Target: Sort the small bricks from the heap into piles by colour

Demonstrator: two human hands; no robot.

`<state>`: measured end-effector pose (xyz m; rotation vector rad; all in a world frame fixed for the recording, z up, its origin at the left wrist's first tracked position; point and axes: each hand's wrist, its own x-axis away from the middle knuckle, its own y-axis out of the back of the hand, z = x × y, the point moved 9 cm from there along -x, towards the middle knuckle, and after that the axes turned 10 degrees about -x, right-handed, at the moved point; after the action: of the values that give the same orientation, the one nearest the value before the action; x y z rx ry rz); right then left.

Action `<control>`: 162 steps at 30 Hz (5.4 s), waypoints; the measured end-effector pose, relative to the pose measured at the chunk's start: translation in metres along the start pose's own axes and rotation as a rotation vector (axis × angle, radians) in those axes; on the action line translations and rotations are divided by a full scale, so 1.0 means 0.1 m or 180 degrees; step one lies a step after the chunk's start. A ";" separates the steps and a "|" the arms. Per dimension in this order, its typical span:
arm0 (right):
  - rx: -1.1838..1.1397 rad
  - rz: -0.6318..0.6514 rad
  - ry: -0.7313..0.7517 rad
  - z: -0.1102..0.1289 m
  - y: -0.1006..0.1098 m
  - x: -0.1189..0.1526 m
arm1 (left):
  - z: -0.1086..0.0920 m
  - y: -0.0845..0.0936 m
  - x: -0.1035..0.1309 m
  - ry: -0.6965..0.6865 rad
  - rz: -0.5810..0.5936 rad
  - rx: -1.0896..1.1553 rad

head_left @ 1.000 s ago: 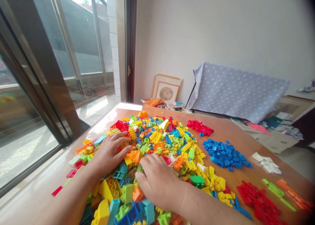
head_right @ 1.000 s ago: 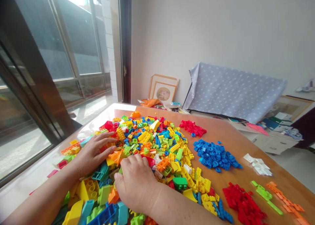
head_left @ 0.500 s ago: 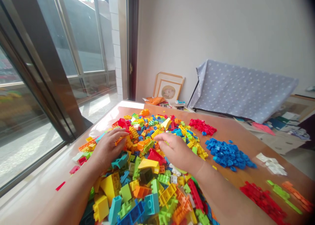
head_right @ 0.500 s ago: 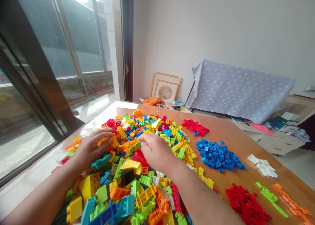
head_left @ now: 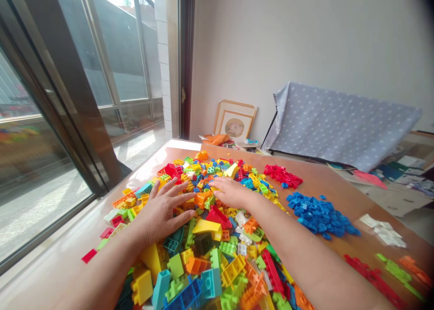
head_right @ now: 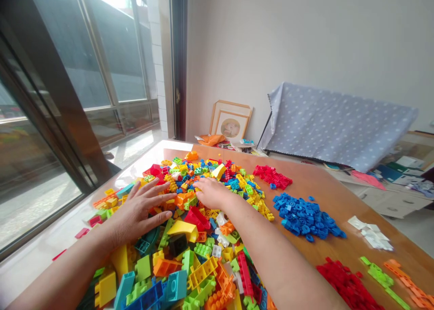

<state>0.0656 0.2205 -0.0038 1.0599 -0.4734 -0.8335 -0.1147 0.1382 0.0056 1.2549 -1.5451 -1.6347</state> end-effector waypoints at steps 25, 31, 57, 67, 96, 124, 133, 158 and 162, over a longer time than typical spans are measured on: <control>-0.0853 -0.0106 -0.0229 -0.07 0.27 0.13 | 0.04 0.05 -0.02 0.0040 -0.0230 0.0074; -0.0971 0.0499 -0.0140 0.13 -0.07 -0.22 | 0.03 0.08 -0.01 -0.0006 -0.0267 0.0082; -0.1802 0.0342 -0.0975 -0.22 0.07 0.25 | -0.05 0.13 0.00 -0.0088 -0.0086 0.0338; 0.0114 0.0322 -0.1429 -0.08 -0.01 -0.14 | -0.04 0.11 -0.01 -0.0089 -0.0104 0.0322; -0.4733 -0.1475 -0.0772 0.14 0.43 1.05 | -0.05 0.14 0.00 -0.0096 -0.0132 0.0597; -0.5034 -0.2914 -0.1153 -0.43 0.18 2.58 | 0.21 -0.03 0.09 0.0264 -0.0099 0.0695; -0.4350 -0.3944 -0.0639 -0.55 0.65 2.88 | 0.26 -0.12 0.03 0.0241 -0.0088 0.0647; 0.0195 -0.4520 -0.3168 -0.77 0.40 4.62 | 0.36 0.43 -0.23 0.0981 -0.0605 0.1137; 0.0607 -0.4099 -0.3400 -0.78 0.41 4.54 | 0.45 0.50 -0.21 0.1158 -0.0689 0.1441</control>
<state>0.4136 -0.0831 -0.0205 0.9542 -0.7422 -2.5896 -0.1560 0.1678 0.0541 1.8958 -1.6340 -1.1131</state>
